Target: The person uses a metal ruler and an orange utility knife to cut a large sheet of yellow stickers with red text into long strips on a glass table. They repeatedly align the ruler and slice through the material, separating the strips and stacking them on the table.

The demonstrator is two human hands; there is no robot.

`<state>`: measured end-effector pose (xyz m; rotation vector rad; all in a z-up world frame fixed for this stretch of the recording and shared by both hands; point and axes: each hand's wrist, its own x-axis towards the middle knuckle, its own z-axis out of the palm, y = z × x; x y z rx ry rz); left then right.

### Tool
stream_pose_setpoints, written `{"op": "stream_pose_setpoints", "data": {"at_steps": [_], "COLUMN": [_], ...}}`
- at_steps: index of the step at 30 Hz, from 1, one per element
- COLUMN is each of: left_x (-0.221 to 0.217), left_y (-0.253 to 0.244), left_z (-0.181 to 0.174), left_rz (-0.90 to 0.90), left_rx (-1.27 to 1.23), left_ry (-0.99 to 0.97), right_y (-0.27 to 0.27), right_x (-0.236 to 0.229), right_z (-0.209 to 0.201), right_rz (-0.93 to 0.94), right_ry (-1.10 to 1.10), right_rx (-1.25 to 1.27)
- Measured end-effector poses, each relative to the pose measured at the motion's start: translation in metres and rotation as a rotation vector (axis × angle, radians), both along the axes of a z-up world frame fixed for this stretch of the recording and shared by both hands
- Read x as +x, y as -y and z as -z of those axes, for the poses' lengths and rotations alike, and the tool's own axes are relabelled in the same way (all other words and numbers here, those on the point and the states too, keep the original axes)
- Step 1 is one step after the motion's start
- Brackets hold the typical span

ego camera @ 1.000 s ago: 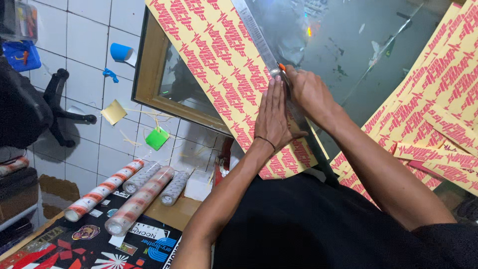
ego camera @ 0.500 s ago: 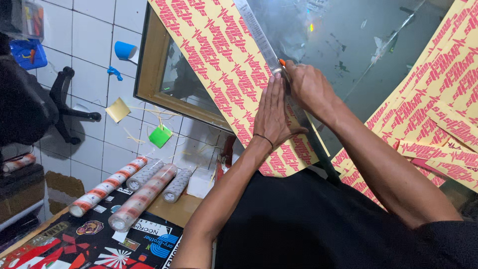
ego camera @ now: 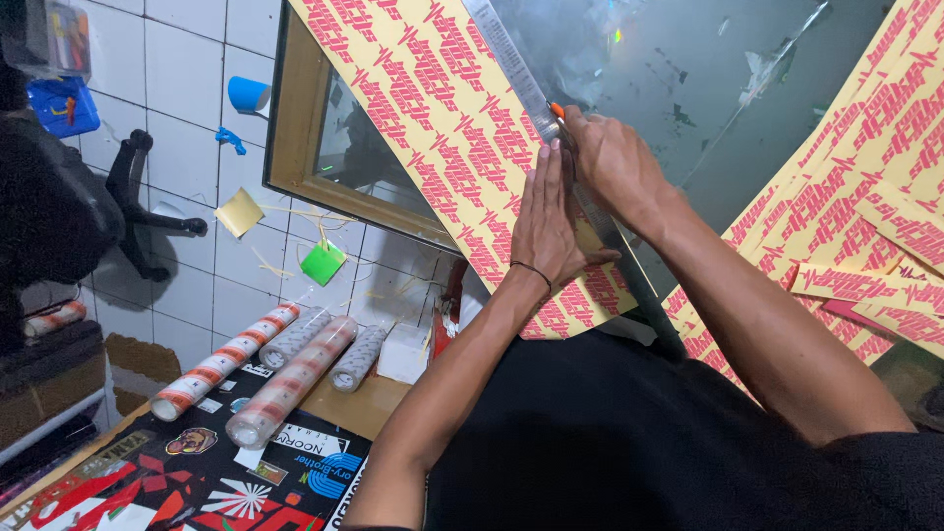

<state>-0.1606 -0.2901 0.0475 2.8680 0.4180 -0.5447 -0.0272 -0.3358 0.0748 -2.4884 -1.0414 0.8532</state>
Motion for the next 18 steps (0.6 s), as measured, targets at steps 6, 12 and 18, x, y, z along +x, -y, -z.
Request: {"op": "stream_pose_setpoints", "data": {"at_steps": [6, 12, 18], "left_x": [-0.002, -0.003, -0.003], "left_y": [-0.001, -0.002, -0.003], "left_z": [0.006, 0.005, 0.003], "left_rz": [0.080, 0.082, 0.073], "left_rx": [0.081, 0.081, 0.055], "left_ry": [0.013, 0.016, 0.013], "right_y": [0.002, 0.002, 0.001], "right_x": [0.000, 0.001, 0.000], "right_z": [0.012, 0.019, 0.014], "right_rz": [-0.007, -0.018, -0.005], "right_ry": [0.006, 0.013, 0.013], "right_rx": [0.096, 0.090, 0.099]}}
